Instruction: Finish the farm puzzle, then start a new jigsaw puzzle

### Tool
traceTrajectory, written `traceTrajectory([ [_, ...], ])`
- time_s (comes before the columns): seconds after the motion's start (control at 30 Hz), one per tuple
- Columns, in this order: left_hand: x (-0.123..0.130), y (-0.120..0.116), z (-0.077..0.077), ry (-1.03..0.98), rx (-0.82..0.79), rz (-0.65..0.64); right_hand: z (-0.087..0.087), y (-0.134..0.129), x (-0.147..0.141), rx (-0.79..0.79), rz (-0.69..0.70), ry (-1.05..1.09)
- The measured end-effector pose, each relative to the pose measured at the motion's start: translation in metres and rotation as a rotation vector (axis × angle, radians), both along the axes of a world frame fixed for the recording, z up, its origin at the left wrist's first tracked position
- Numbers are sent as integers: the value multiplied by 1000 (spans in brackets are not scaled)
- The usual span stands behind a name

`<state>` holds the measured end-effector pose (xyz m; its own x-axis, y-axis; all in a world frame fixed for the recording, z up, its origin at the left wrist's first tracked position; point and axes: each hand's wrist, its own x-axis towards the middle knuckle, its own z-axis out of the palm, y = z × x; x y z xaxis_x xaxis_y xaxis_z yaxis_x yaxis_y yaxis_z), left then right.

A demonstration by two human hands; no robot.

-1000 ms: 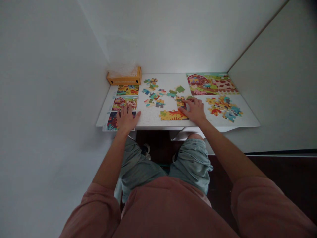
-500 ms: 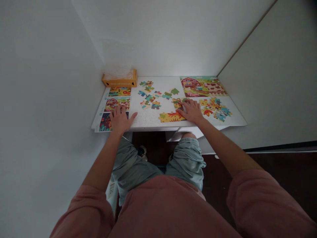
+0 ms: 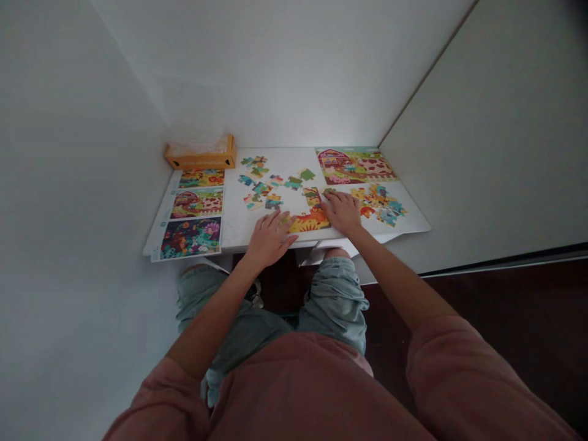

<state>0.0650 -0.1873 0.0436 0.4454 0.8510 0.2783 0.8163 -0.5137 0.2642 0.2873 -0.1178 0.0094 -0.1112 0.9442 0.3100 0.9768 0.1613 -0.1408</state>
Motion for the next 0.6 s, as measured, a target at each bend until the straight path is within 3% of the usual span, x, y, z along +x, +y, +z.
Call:
traceTrajectory([
  [0.2, 3, 10, -12, -4, -48, -48, 4, -5, 21, -19, -88, -6],
  [0.33, 1, 16, -15, -5, -52, -19, 2, 8, 31, -72, -164, 10],
  [0.6, -3, 21, -12, 12, -49, -82, -4, 36, 47, -145, -138, 123],
])
